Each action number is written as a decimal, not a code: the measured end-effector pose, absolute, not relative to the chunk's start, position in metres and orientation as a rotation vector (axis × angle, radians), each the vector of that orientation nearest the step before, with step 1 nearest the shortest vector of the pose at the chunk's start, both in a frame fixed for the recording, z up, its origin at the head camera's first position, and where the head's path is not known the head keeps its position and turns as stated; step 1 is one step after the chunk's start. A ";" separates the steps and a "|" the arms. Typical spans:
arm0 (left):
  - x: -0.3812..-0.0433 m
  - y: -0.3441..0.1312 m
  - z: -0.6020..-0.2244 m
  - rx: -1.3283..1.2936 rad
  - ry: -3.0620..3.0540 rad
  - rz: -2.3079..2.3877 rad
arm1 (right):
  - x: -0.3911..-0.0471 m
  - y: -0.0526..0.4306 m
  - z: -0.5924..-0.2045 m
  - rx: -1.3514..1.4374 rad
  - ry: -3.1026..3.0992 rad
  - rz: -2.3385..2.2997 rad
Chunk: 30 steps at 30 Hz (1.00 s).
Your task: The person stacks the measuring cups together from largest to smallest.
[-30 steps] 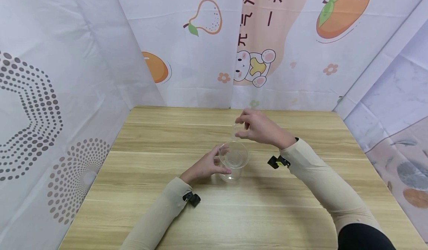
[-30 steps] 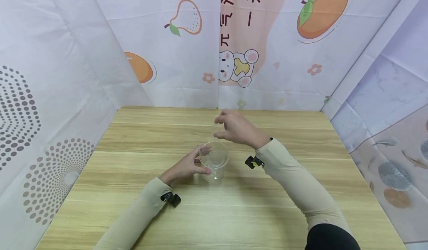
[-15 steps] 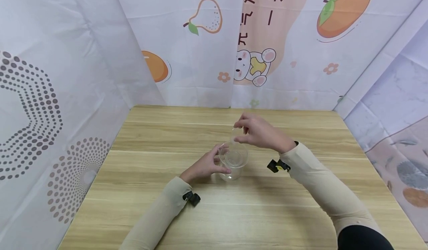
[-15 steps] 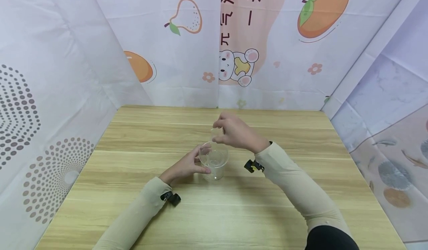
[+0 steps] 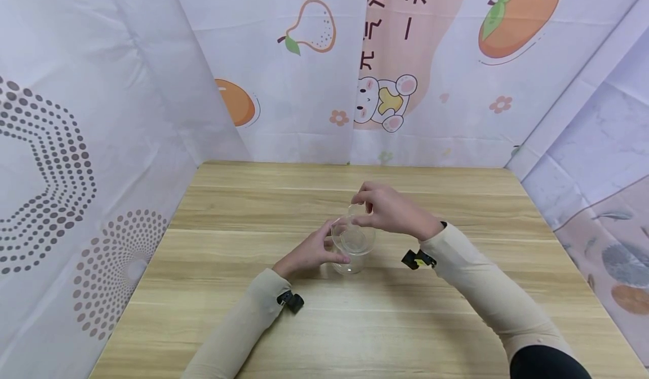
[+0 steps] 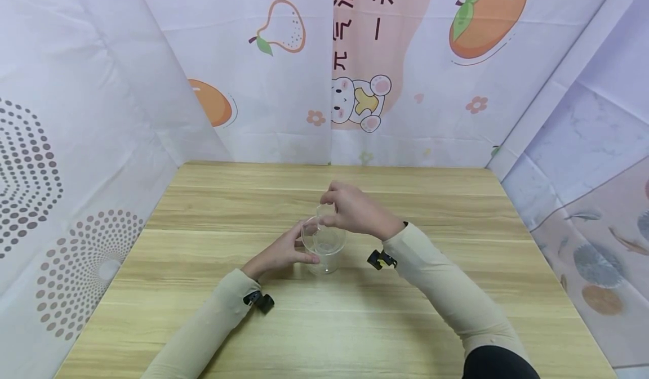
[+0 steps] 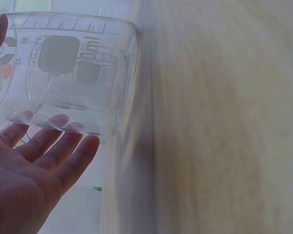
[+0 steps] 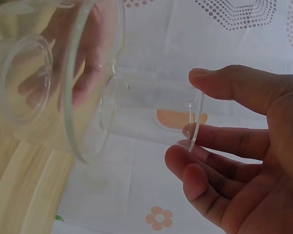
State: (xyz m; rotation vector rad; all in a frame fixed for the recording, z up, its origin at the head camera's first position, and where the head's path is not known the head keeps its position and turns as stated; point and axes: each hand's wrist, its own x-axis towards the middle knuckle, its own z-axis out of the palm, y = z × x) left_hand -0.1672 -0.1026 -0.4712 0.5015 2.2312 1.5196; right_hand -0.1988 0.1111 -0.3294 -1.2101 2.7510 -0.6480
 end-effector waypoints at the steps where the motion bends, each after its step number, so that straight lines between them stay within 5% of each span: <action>1: -0.167 -0.103 -0.472 0.499 2.228 1.523 | -0.198 0.110 -0.330 -1.211 2.749 -0.646; 30: -0.166 -0.103 -0.472 0.490 2.234 1.507 | -0.189 0.094 -0.362 -1.287 2.774 -0.327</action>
